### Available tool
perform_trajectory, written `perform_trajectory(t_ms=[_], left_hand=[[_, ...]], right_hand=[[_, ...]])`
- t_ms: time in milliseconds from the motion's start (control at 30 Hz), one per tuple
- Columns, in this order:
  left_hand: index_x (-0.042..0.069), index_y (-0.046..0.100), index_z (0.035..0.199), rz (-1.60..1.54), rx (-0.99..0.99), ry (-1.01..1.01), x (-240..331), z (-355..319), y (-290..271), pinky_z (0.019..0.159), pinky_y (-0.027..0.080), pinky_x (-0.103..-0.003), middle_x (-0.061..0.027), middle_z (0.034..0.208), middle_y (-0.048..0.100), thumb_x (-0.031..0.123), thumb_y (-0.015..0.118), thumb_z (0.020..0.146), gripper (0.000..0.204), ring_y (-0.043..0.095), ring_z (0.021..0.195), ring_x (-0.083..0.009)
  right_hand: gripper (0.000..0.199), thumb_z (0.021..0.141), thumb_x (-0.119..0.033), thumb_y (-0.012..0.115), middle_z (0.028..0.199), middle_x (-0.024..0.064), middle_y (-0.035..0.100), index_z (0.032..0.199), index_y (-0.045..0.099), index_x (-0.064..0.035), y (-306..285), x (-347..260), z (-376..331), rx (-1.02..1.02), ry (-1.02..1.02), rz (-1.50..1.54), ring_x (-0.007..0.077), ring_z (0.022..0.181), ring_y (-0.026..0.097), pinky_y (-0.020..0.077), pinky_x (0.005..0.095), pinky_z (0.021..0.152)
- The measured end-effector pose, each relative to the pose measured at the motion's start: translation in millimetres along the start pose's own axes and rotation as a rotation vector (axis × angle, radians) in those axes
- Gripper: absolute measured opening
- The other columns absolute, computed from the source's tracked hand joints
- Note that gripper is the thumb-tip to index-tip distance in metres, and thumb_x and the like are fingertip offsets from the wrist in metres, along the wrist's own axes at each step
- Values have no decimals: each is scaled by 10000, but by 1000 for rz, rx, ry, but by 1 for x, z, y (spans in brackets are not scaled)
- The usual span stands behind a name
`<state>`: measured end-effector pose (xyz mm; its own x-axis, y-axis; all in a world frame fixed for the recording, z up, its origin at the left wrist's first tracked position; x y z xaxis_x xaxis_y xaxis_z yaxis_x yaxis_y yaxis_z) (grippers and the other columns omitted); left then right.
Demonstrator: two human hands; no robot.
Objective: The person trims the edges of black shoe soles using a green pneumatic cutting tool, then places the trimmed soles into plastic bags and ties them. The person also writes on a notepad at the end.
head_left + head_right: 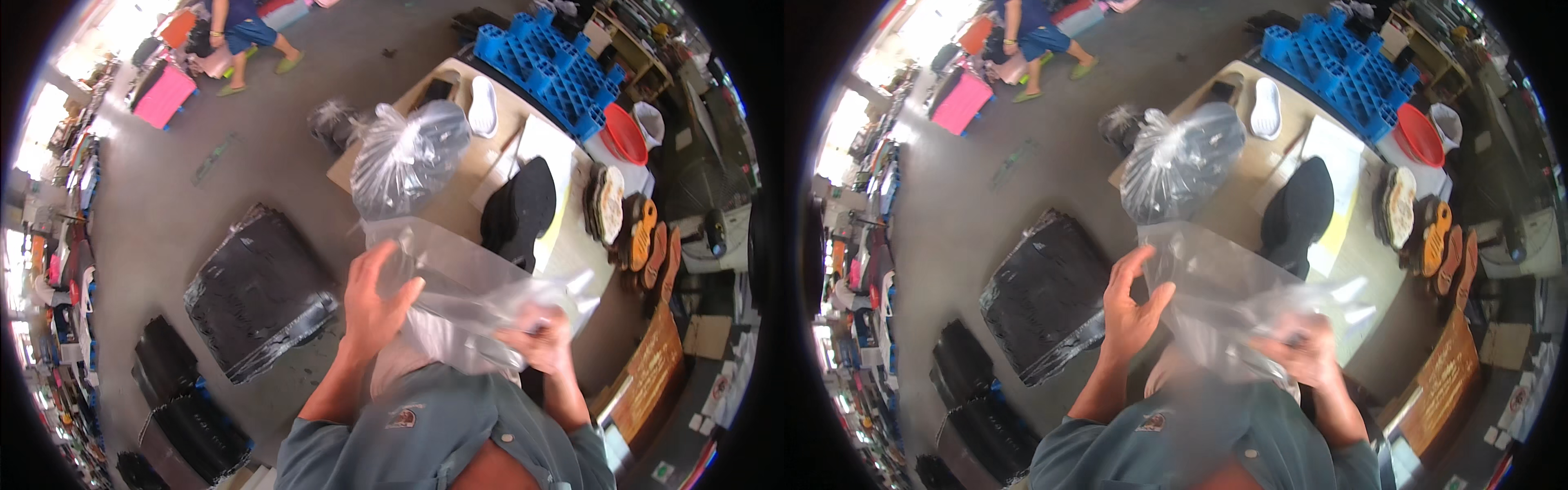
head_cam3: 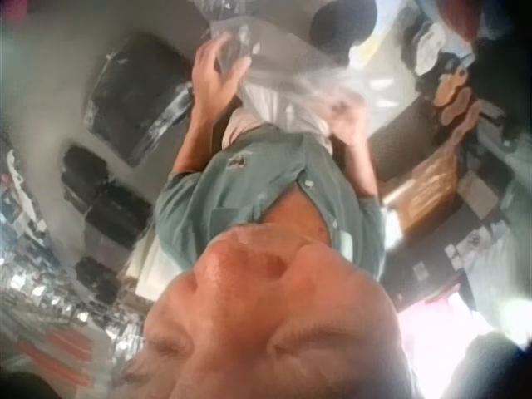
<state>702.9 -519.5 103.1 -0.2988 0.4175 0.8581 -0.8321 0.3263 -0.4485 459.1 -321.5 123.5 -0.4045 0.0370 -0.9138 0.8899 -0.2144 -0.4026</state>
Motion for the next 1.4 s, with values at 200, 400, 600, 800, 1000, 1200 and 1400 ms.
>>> perform_trajectory(t_ms=[200, 400, 600, 800, 1000, 1200, 1400], left_hand=[[13, 750, 1226, -673, -299, -420, 2, -42, 24, 917, 513, -284, -17, 1108, 744, 90, 688, 985, 260, 638, 997, -103], [-10, 728, 1143, -1124, -85, -654, -42, -47, 27, 879, 546, -308, -44, 1022, 731, 122, 595, 1096, 193, 684, 954, -139], [45, 629, 1032, -1917, 40, -623, -90, -50, 3, 831, 523, -373, -40, 899, 644, 189, 457, 1140, 249, 646, 835, -204], [45, 623, 1031, -1782, -10, -521, -156, -63, -44, 841, 502, -339, -48, 940, 621, 145, 487, 1066, 172, 611, 895, -167], [-27, 453, 1545, -182, 215, 35, -90, -37, -64, 1252, 329, -476, -225, 1603, 439, 193, 734, 941, 702, 419, 1509, -377], [-15, 542, 1457, -88, -79, 85, -38, -15, -7, 1088, 474, -447, -194, 1364, 651, 111, 766, 887, 625, 631, 1251, -323], [13, 692, 1190, -673, 56, -338, -80, -18, -28, 783, 519, -246, -2, 1004, 688, -18, 553, 919, 307, 644, 850, -99]], right_hand=[[192, 867, -80, 853, 807, 83, 715, 817, 669, -63, 107, -29, 67, -57, -93, -186, 166, 661, 650, 509, 332, 591], [66, 977, -77, 756, 905, -53, 734, 911, 754, -77, 119, 5, 50, -75, 378, 609, 29, 790, 628, 496, 240, 684], [124, 994, -50, 609, 946, 72, 752, 1006, 732, -56, 83, 33, 55, 467, 430, 976, 146, 789, 687, 594, 331, 734], [148, 1038, -173, 642, 1003, 57, 700, 1117, 657, -50, 3, 28, 73, 373, 135, 1563, 110, 617, 590, 532, 273, 573], [127, 1062, -130, 625, 779, -21, 593, 940, 656, -142, 35, 6, 90, 529, 218, 852, 63, 507, 442, 385, 243, 456], [239, 993, 9, 672, 760, -81, 552, 792, 602, -99, 93, -52, 101, 103, 212, 606, 1, 661, 467, 367, 211, 566], [300, 816, -29, 836, 896, 67, 647, 1079, 691, -28, 82, -49, 79, -164, 114, -347, 213, 765, 664, 542, 350, 679]])
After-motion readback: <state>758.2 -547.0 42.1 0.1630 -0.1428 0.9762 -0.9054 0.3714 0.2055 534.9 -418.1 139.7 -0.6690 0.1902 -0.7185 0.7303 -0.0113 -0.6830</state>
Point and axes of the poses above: each hand's wrist, its own z-axis towards the middle knuckle, its own y-axis out of the palm, x = y × z, the point moved 3 cm from there along z, towards the middle knuckle
